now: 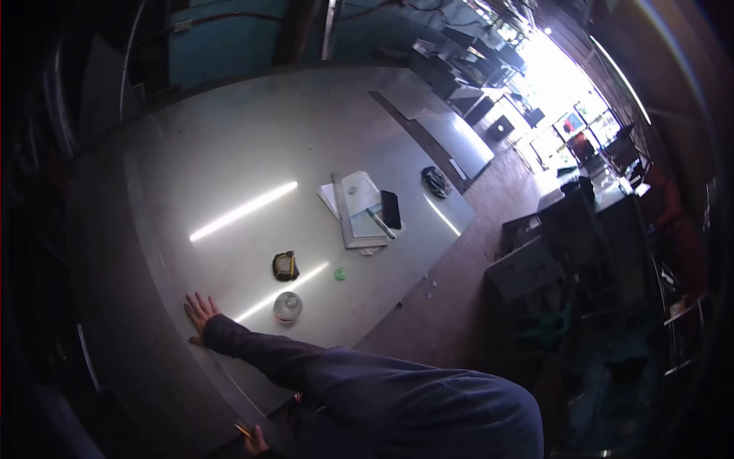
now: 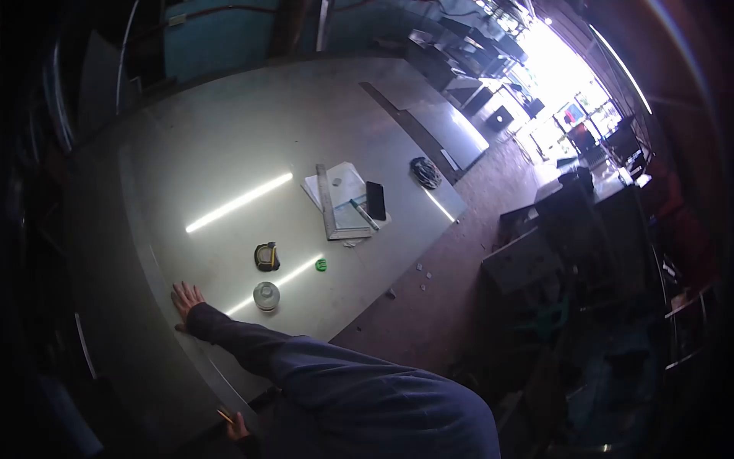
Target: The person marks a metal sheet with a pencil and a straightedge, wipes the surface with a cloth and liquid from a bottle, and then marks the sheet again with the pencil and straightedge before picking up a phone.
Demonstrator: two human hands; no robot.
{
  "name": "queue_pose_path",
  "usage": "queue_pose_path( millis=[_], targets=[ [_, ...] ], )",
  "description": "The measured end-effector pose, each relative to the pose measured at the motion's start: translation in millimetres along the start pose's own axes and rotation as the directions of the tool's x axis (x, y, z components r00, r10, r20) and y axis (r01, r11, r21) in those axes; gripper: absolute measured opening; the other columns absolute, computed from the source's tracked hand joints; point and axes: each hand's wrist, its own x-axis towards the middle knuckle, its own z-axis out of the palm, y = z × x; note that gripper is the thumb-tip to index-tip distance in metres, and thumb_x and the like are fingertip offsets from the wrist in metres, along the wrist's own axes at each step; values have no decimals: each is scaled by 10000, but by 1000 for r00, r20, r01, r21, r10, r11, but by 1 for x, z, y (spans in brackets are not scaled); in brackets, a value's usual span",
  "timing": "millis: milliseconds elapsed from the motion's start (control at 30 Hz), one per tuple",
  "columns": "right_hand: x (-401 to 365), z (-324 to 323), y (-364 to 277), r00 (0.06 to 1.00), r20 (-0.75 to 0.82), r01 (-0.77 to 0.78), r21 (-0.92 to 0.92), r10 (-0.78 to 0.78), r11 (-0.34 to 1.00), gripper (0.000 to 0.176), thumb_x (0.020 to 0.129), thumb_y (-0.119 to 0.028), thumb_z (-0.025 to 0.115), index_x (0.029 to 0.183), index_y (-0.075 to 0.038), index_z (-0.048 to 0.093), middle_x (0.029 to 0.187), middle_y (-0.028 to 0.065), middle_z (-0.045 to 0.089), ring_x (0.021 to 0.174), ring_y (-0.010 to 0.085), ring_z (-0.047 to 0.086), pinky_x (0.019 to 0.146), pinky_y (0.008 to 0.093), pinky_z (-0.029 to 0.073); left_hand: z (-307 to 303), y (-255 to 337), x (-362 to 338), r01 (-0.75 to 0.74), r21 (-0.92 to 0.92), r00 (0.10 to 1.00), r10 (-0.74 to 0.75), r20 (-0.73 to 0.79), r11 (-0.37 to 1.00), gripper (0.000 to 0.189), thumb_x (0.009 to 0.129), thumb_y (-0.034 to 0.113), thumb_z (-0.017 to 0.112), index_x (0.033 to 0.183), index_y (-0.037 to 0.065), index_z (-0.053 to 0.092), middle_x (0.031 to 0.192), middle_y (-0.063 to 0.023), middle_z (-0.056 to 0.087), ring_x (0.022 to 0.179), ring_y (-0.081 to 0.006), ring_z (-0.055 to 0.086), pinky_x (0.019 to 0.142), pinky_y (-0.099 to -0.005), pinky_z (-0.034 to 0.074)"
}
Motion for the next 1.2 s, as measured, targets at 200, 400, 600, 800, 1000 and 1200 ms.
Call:
queue_pose_path(
  millis=[200, 400, 600, 800, 1000, 1200],
  targets=[
    [13, 5, 1, 987, 150, -45, -61, 54, 997, 995, 599, -604, 641, 1365, -84, 274, 1446, 172, 154, 1343, 360, 82, 1026, 608, 115, 3, -22, -1, -307, 74, 951, 308, -14, 949, 350, 785, 221, 681, 1025, -23, 608, 961, -138, 625, 868, -209, 590, 771, -311, 461],
    [62, 70, 44, 998, -15, 47, -279, -53, 959, 1002, 612, -744, 515, 1380, -146, 281, 1456, 141, 163, 1330, 409, 58, 1028, 613, 54, 10, 16, -11, -700, 514, 674, 695, 249, 495, 218, 788, 31, 598, 1001, 28, 644, 957, -123, 627, 825, -192, 622, 729, -299, 503],
    [96, 30, 0, 985, -124, 111, -90, -122, 990, 954, 668, -656, 573, 1363, -72, 276, 1420, 227, 182, 1325, 414, 92, 1075, 501, 71, 18, 83, -22, 174, -154, 983, -181, -34, 973, 233, 797, 239, 666, 826, 10, 631, 717, 6, 593, 669, -67, 525, 594, -239, 414],
    [91, 34, -4, 967, -208, 109, -176, -145, 978, 910, 696, -648, 545, 1349, -61, 307, 1413, 221, 193, 1321, 414, 102, 1072, 504, 76, 34, 69, -31, 124, -333, 989, -145, -40, 935, 261, 811, 248, 647, 818, -12, 624, 662, -5, 568, 617, -58, 495, 557, -223, 402],
    [90, 30, -3, 963, -199, 146, -178, -181, 973, 838, 725, -633, 516, 1347, -99, 339, 1421, 195, 216, 1324, 400, 118, 1075, 494, 83, 27, 76, -30, 50, -263, 997, -64, -43, 963, 234, 815, 218, 634, 809, -16, 615, 633, -19, 548, 585, -67, 471, 534, -239, 396],
    [90, 32, -1, 962, -212, 138, -168, -173, 976, 813, 727, -617, 519, 1347, -121, 345, 1424, 180, 220, 1328, 396, 112, 1073, 499, 90, 24, 82, -30, 48, -147, 998, -54, -33, 988, 233, 823, 222, 623, 790, -9, 603, 611, -12, 516, 569, -73, 445, 519, -247, 381]
  ],
)
